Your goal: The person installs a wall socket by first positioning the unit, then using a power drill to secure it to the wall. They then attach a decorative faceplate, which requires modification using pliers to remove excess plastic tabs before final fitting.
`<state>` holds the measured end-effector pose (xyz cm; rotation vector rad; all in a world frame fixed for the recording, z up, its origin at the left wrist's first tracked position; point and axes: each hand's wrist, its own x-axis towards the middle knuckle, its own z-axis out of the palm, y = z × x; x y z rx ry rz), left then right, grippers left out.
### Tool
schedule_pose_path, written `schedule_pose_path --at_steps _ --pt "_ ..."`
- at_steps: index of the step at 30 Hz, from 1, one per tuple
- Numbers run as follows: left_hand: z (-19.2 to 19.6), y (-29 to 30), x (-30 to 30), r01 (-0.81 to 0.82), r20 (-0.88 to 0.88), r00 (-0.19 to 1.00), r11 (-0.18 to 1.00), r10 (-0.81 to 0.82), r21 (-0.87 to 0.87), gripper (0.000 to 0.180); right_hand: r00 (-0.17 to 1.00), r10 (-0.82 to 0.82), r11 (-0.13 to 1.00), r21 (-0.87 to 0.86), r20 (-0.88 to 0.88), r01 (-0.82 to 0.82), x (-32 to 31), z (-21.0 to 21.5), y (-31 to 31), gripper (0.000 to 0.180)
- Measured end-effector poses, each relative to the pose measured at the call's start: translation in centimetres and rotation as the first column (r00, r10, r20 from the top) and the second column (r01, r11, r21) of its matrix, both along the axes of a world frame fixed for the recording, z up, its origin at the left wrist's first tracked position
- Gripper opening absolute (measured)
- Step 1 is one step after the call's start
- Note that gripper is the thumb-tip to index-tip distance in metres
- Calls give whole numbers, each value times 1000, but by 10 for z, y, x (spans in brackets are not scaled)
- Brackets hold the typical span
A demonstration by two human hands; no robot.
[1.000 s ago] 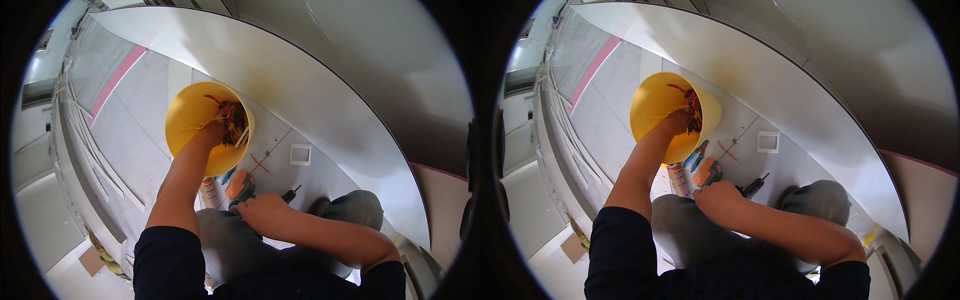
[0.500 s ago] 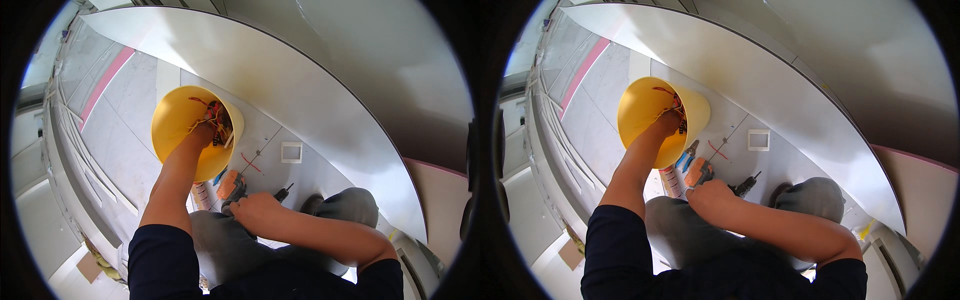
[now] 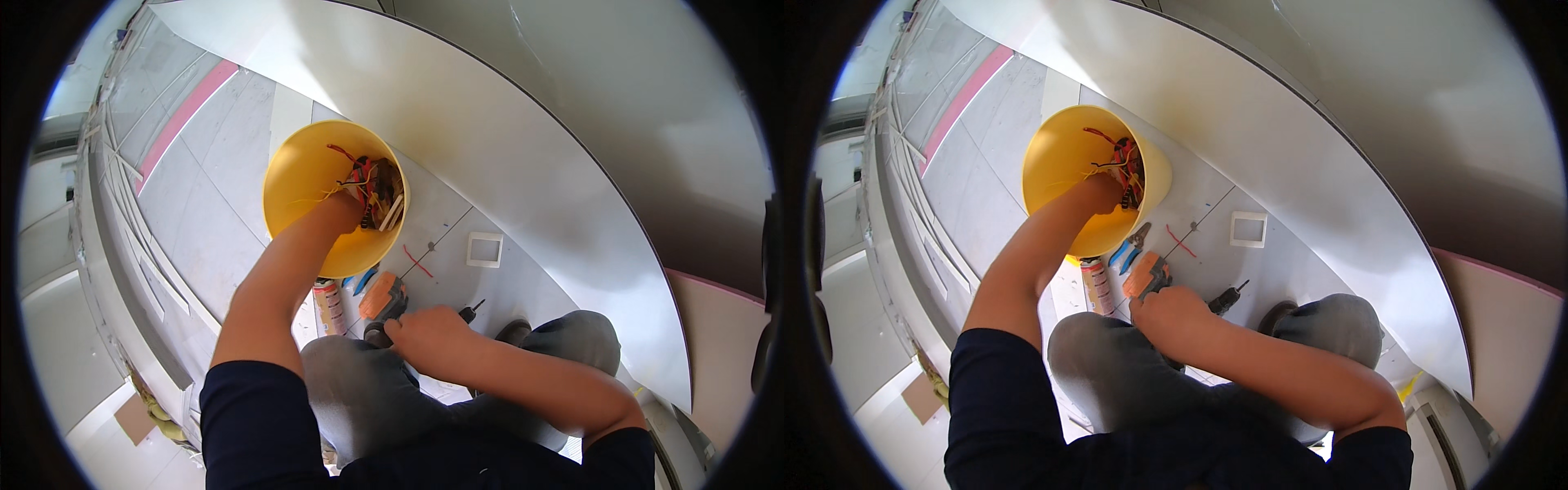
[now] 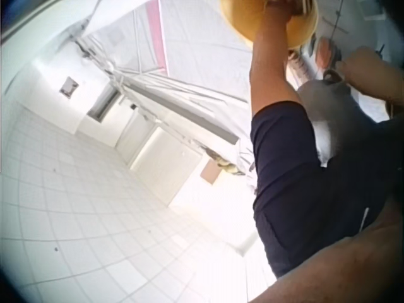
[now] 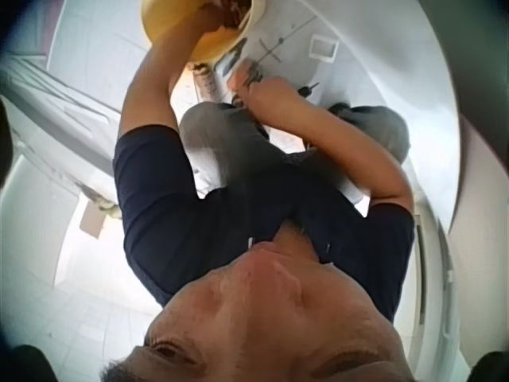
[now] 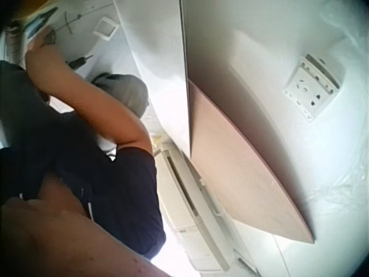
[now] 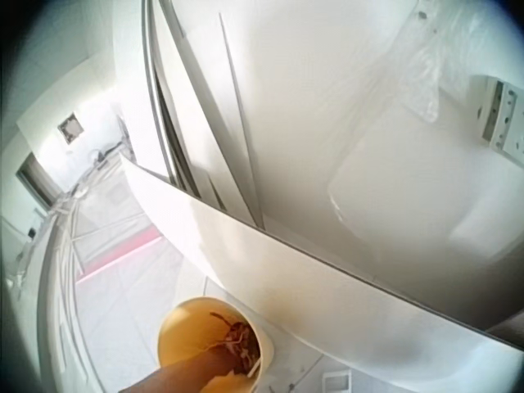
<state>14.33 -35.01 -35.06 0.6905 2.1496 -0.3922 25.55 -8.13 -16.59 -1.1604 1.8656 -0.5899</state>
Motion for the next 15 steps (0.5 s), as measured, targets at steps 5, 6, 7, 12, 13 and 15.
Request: schedule_pose_path --at_steps 5,6,7,12,13,15 --pt "122 30 -8 -181 240 947 973 212 -146 37 1000 -9 997 76 28 6 -17 6 -2 31" --pt "143 34 -8 -249 218 934 953 283 -171 46 999 -34 997 74 18 32 -22 9 -1 32" --pt "156 22 4 -370 81 926 929 368 10 31 999 -52 997 63 7 52 -27 13 -1 32" --pt "228 6 33 -776 291 488 257 823 576 8 929 -369 929 -18 26 370 -49 19 -6 31" --pt "228 4 42 -789 434 387 49 814 612 9 883 -469 880 -76 29 470 -52 18 -6 29" --pt "234 10 56 -761 633 256 -252 731 598 11 775 -621 766 -116 115 632 -62 24 -7 26"
